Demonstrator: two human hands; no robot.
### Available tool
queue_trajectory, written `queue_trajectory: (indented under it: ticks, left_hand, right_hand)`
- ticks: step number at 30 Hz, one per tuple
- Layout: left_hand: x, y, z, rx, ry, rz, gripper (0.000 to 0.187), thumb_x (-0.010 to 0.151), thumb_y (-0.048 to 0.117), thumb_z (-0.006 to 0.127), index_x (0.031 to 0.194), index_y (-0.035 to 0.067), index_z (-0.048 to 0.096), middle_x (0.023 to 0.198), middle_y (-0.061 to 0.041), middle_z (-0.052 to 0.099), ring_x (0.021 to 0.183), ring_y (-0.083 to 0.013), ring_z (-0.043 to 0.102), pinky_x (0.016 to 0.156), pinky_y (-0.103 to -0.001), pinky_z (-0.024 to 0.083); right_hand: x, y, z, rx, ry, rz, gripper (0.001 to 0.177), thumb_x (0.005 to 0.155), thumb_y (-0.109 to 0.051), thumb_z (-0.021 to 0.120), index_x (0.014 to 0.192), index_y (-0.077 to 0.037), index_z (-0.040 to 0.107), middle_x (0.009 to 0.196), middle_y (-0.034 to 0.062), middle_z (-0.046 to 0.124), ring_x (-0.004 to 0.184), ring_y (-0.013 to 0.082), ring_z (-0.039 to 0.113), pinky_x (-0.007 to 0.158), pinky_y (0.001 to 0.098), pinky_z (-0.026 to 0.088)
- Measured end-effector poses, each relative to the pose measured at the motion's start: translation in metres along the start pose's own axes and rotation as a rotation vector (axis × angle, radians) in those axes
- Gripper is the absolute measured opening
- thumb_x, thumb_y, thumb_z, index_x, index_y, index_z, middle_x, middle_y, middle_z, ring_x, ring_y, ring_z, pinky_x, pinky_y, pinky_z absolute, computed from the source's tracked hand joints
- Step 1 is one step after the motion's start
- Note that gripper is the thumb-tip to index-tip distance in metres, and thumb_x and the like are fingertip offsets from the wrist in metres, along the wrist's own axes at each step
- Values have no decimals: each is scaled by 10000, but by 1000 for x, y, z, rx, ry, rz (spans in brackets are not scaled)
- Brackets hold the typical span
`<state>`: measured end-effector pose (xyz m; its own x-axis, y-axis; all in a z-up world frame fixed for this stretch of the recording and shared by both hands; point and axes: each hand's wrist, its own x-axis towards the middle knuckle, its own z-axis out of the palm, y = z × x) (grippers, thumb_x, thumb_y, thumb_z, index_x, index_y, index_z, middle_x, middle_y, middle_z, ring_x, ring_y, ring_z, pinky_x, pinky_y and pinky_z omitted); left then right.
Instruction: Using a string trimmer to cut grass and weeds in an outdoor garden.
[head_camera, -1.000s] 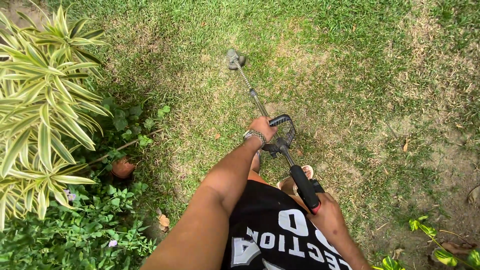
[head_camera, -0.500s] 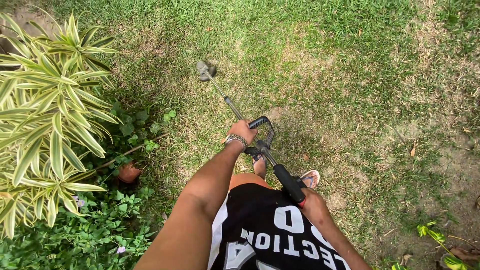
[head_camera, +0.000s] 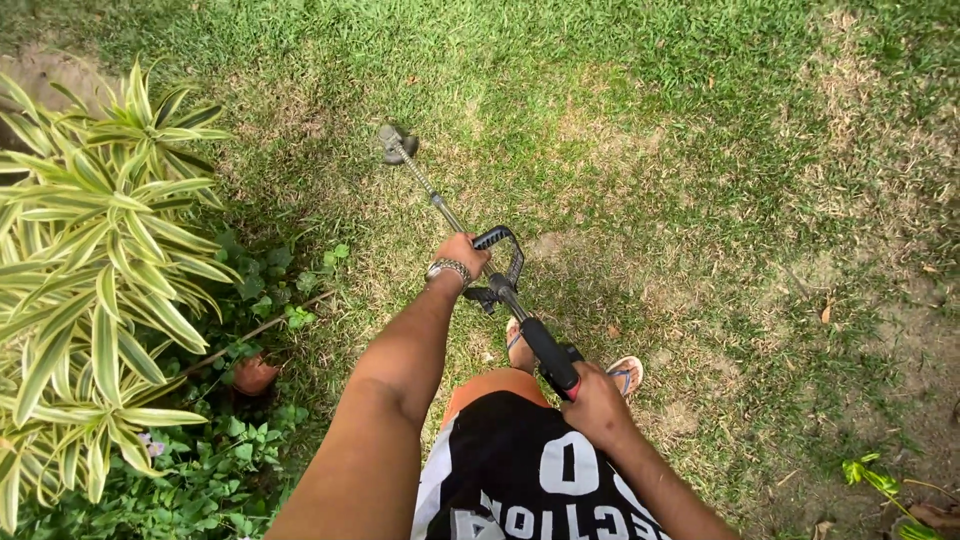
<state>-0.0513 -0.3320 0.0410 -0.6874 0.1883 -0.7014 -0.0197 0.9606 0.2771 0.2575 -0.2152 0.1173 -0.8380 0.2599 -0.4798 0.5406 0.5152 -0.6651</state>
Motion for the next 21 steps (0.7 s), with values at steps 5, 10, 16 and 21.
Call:
queue_trajectory:
  ticks: [5,10,16,21]
  left_hand:
    - [30,18,-3,14,17,52,301,864,362,744,1098,172,748,959,-89,771,852,-223,749,823,-384,604]
    - [37,49,3,95,50,145,331,817,395,772,1076,190,757,989,-117,758,915,-270,739,872,-413,579]
    - [48,82,32,202,102,242,305,794,394,775,1016,187,756,984,-115,764,933,-286,740,909,-421,560]
    - [52,128,62,159,-9,349,262,824,360,751,1015,184,787,974,-121,770,923,-299,739,889,-405,575]
  right_hand:
    - [14,-8,-5,26,38,107,297,665,18,687,959,10,648,966,214,689,979,414,672,886,459,552]
    - [10,-5,-11,78,137,104,342,622,24,710,957,17,638,959,224,664,959,432,657,866,472,543]
    - [-6,13,-12,136,248,156,288,657,5,700,938,3,635,949,209,662,940,414,668,855,462,551]
    - [-18,19,-31,168,277,251,277,667,-49,779,884,20,622,923,203,645,928,406,644,857,466,535]
